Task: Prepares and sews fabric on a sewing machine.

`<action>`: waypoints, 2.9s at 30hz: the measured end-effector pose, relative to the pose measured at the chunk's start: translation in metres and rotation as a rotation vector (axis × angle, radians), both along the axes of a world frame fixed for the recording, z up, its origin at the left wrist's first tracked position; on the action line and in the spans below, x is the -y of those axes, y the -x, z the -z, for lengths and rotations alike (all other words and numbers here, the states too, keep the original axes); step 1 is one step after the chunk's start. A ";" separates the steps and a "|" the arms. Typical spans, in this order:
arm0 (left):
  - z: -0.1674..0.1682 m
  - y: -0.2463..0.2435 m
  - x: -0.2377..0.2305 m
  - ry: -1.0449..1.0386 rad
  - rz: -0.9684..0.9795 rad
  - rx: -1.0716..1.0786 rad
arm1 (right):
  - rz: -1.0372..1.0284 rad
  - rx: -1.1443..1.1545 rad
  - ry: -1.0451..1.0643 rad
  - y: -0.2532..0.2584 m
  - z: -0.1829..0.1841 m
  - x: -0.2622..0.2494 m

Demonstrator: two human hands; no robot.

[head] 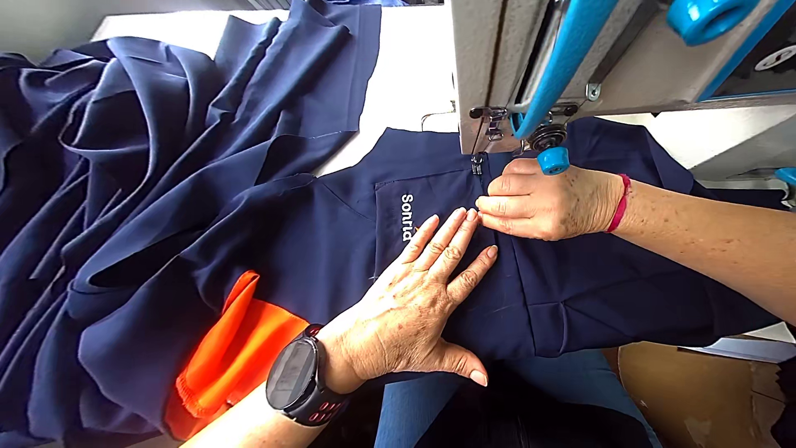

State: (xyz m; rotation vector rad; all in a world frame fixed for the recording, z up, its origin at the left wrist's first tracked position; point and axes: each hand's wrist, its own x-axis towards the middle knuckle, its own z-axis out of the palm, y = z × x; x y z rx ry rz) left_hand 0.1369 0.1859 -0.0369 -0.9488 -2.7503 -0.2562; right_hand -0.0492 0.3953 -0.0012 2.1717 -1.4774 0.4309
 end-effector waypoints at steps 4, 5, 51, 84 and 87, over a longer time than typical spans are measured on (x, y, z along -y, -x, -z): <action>0.001 0.000 0.001 -0.008 -0.005 -0.006 | -0.037 -0.030 0.019 -0.003 0.002 0.009; 0.001 -0.001 0.001 -0.007 -0.007 -0.003 | -0.028 -0.031 0.035 -0.005 0.003 0.012; -0.002 0.000 0.000 -0.037 0.015 0.028 | 0.202 0.278 -0.143 -0.028 0.015 -0.030; -0.003 0.000 0.000 -0.087 -0.014 0.020 | 0.355 0.446 0.002 -0.040 0.013 -0.041; -0.003 0.000 0.000 -0.084 -0.018 0.027 | 0.418 0.513 0.014 -0.056 0.013 -0.039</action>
